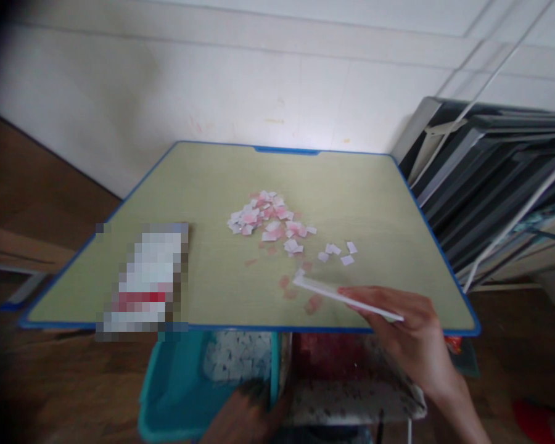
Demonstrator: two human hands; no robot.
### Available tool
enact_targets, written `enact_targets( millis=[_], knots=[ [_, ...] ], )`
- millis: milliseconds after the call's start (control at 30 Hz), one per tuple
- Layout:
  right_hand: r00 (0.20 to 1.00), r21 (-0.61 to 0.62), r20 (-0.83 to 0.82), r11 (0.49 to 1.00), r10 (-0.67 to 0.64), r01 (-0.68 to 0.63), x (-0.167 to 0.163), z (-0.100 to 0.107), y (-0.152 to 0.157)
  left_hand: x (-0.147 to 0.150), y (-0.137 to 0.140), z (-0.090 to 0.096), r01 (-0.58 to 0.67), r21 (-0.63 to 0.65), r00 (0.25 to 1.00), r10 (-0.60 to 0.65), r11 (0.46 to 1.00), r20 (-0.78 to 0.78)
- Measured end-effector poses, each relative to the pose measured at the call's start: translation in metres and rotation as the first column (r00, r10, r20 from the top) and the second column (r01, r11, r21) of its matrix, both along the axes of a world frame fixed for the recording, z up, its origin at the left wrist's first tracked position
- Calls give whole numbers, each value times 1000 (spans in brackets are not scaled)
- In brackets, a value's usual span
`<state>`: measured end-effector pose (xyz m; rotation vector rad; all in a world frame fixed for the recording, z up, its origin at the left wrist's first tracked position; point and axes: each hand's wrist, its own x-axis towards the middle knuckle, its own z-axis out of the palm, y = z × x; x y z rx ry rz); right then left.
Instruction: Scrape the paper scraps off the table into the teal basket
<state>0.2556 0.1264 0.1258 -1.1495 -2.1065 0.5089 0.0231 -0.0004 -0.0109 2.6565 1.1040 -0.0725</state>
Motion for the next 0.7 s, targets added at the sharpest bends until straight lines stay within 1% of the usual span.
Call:
enact_targets(
  millis=[100, 233, 333, 500, 600, 700],
  knots=[
    [999, 3, 34, 1000, 9, -9, 5, 5, 2, 1, -1, 0, 14, -20, 1000, -15, 1000, -23],
    [992, 52, 20, 991, -126, 125, 19, 3, 2, 1, -1, 3, 13, -16, 999, -13, 1000, -42],
    [987, 37, 7, 987, -158, 157, 28, -3, 2, 1, 1, 6, 12, -25, 999, -13, 1000, -42],
    [949, 26, -39, 949, -314, 315, 33, -7, 1, 1, 4, 8, 5, -45, 999, -7, 999, -46],
    [941, 2, -38, 941, -337, 337, 38, -8, -2, 1, 5, 7, 9, -50, 999, -11, 999, -47],
    [913, -13, -39, 914, -407, 406, 46, -12, -4, 1, 4, 6, 20, -48, 998, -23, 999, -54]
  ],
)
